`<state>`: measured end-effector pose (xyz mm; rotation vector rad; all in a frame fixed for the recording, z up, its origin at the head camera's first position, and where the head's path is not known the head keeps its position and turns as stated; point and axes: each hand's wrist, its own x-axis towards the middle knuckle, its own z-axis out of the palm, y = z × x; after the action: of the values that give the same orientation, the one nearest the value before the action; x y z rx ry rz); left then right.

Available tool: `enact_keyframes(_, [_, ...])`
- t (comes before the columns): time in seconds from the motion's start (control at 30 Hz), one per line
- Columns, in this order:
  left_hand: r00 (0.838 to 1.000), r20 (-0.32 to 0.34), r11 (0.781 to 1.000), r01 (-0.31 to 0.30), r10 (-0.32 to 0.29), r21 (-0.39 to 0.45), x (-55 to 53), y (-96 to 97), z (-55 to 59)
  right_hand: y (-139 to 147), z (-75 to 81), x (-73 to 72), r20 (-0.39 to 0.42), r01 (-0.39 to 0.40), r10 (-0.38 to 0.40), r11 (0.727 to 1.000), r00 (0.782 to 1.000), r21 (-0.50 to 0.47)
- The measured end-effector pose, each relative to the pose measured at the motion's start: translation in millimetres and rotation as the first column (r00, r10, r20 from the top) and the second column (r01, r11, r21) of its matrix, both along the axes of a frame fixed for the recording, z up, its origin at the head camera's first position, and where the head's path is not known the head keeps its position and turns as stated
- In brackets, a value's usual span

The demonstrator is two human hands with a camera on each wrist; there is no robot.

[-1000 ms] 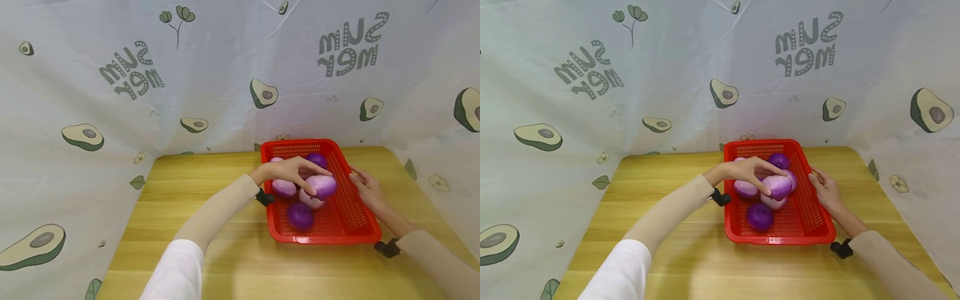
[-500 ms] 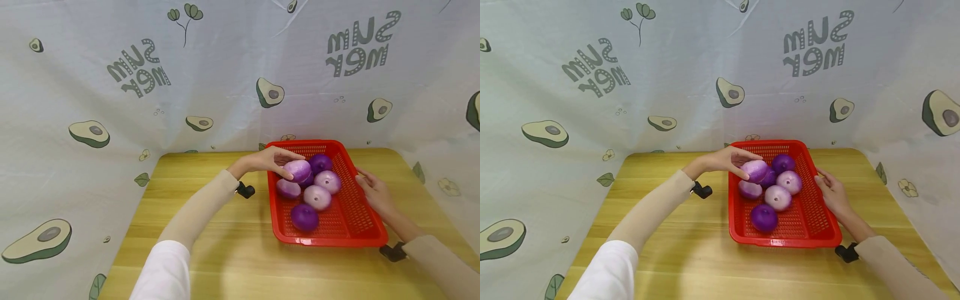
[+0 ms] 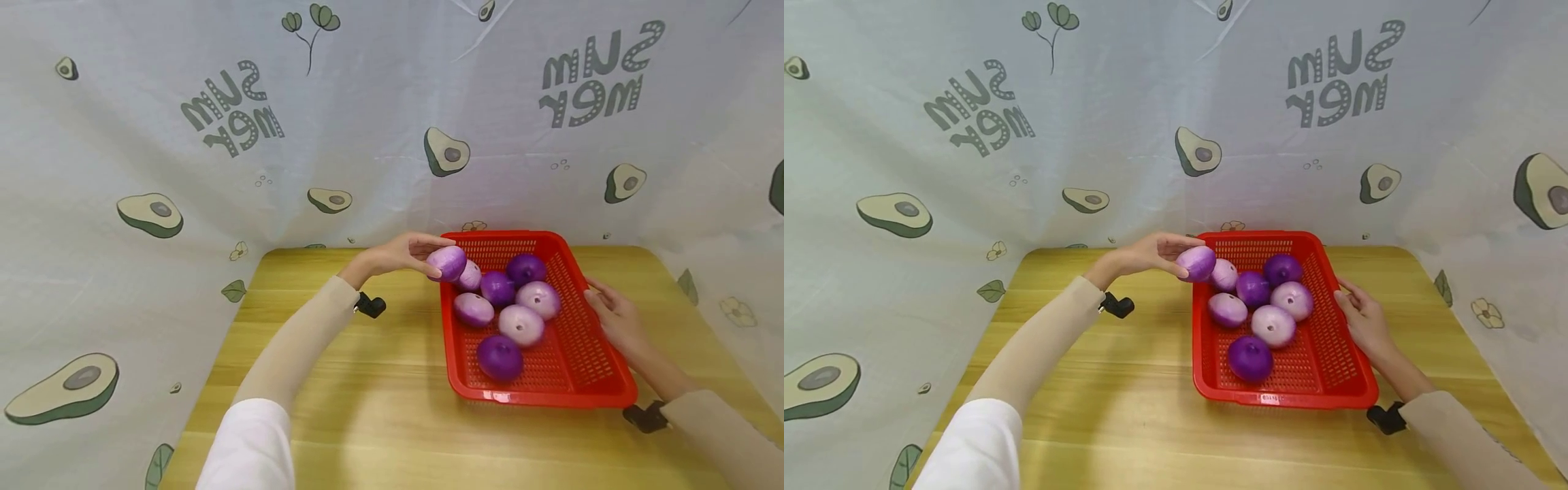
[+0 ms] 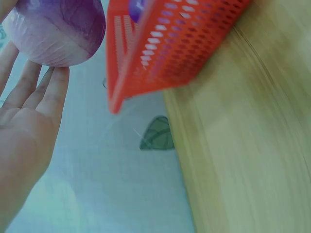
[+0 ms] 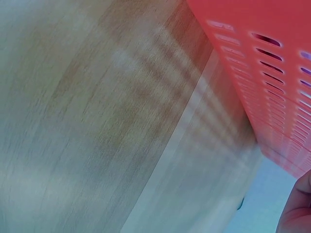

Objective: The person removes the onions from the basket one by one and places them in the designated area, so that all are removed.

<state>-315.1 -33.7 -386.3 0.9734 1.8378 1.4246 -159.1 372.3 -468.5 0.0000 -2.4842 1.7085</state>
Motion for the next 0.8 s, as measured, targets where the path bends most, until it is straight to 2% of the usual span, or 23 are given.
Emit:
enact_keyframes(0.17, [0.999,0.017,0.999,-0.045,0.046,-0.018,-2.5,-14.6,-5.0,1,-1.1,-0.6,-0.011,0.000,0.000,1.000,1.000,0.007])
enact_keyframes(0.4, [0.996,0.035,0.996,-0.085,0.084,0.003,-5.8,-27.7,-13.2,0,-0.5,-0.4,-0.013,0.013,-0.013,0.999,1.000,0.051])
enact_keyframes(0.6, [0.994,0.026,0.994,-0.106,0.107,-0.017,-5.2,-39.9,-19.0,0,-0.5,0.2,-0.007,0.014,-0.014,0.999,1.000,0.033])
enact_keyframes(0.8, [0.990,0.038,0.990,-0.138,0.139,-0.024,-6.8,-54.0,-29.6,-1,0.4,1.5,-0.003,0.016,-0.016,0.999,1.000,0.029])
